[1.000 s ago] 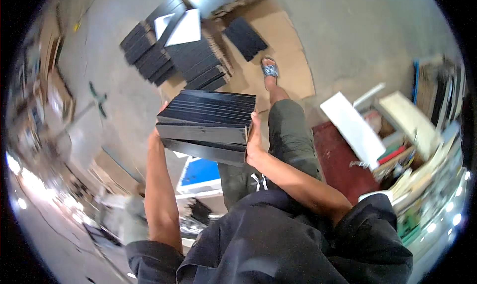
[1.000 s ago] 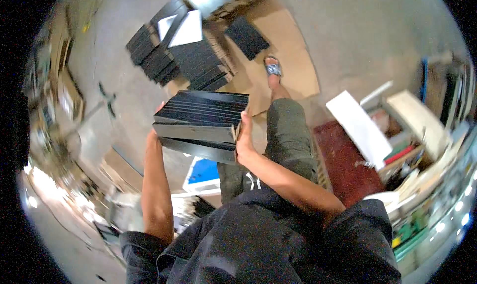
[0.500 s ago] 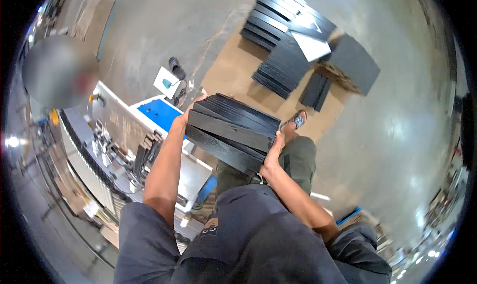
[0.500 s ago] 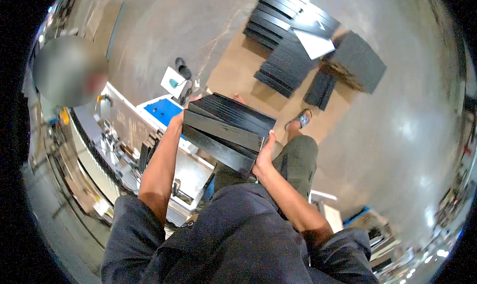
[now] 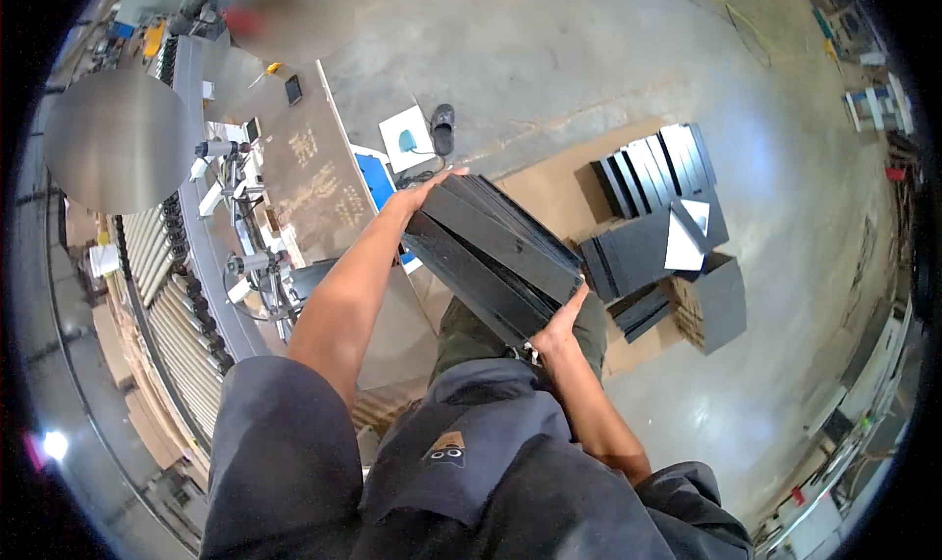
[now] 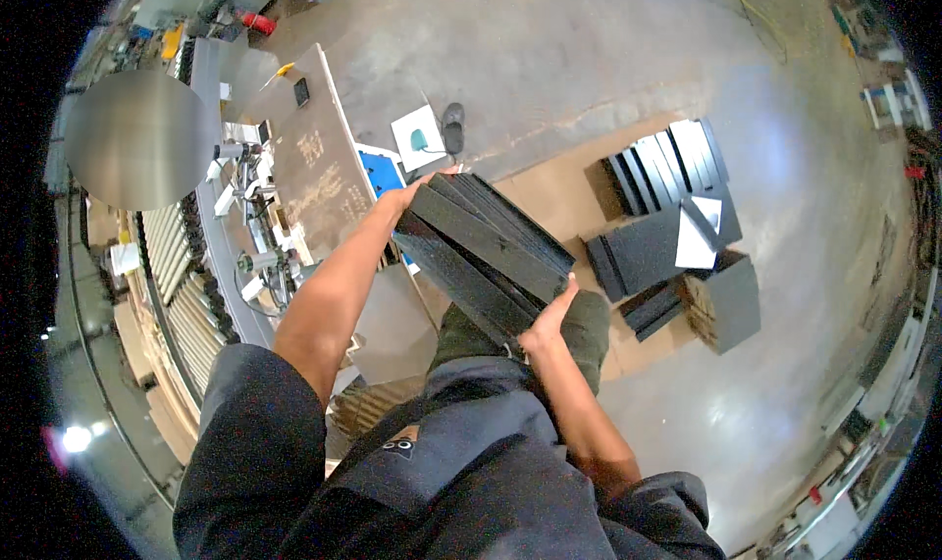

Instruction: The person stacks finished wood slats from a workbench onto a cardboard sheet on the floor, handling the slats in small groups.

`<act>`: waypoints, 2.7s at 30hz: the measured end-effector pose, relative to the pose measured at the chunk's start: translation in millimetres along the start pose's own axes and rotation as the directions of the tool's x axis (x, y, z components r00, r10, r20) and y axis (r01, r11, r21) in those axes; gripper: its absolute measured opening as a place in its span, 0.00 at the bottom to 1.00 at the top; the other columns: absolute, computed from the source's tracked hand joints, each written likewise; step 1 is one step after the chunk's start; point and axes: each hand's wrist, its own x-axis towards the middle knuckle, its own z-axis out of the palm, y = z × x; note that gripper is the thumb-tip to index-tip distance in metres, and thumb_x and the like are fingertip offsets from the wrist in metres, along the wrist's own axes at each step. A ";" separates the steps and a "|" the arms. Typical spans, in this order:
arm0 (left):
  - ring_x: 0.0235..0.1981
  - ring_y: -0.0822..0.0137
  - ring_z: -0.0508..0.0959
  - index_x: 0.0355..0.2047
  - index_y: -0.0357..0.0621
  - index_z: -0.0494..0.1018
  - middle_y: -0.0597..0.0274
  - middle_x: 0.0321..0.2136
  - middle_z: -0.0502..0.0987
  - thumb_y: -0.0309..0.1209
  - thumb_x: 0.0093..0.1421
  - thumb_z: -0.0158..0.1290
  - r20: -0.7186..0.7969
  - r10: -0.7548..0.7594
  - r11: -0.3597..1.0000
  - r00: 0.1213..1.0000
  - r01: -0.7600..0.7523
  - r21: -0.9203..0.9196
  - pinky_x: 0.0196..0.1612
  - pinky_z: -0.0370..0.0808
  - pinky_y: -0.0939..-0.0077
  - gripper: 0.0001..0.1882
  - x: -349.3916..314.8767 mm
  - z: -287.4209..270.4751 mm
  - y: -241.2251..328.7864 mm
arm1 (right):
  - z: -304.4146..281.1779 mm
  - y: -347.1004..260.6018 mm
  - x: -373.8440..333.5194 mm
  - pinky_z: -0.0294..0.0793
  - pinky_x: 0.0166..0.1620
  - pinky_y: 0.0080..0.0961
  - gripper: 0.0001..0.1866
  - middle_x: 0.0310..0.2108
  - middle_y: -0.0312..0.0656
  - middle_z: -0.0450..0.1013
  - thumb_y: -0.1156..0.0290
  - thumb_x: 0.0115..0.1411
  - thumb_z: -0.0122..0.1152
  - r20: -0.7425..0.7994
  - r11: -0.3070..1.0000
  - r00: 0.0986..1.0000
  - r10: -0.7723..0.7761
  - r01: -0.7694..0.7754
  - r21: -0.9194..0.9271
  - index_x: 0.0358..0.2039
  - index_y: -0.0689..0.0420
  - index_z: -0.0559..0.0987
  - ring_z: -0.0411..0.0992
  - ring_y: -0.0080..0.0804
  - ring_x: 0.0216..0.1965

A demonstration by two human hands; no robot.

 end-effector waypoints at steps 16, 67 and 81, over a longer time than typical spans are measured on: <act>0.41 0.53 0.81 0.46 0.45 0.86 0.53 0.49 0.85 0.65 0.53 0.69 -0.088 0.089 0.891 0.992 -0.119 -0.438 0.47 0.78 0.51 0.36 22.2 -107.8 78.3 | 184.6 -103.0 65.5 0.66 0.69 0.58 0.47 0.67 0.46 0.72 0.23 0.67 0.36 0.243 0.977 0.958 0.152 -0.108 -0.184 0.69 0.47 0.72 0.69 0.53 0.65; 0.37 0.56 0.82 0.49 0.48 0.85 0.59 0.44 0.86 0.74 0.55 0.60 -0.388 -0.042 0.278 0.921 -0.362 -0.890 0.46 0.79 0.56 0.42 43.3 -448.9 82.0 | 704.4 17.7 358.4 0.75 0.56 0.60 0.51 0.61 0.48 0.75 0.19 0.54 0.56 -0.238 0.355 0.825 0.513 -0.456 -0.816 0.64 0.48 0.78 0.73 0.54 0.55; 0.48 0.62 0.79 0.57 0.50 0.82 0.63 0.51 0.82 0.60 0.70 0.56 -0.419 -0.051 0.083 0.906 -0.414 -0.906 0.56 0.76 0.62 0.30 45.6 -459.9 20.8 | 707.8 70.4 389.3 0.65 0.71 0.57 0.68 0.72 0.50 0.68 0.05 0.42 0.47 -0.349 0.095 0.727 0.591 -0.493 -0.865 0.71 0.47 0.75 0.67 0.56 0.68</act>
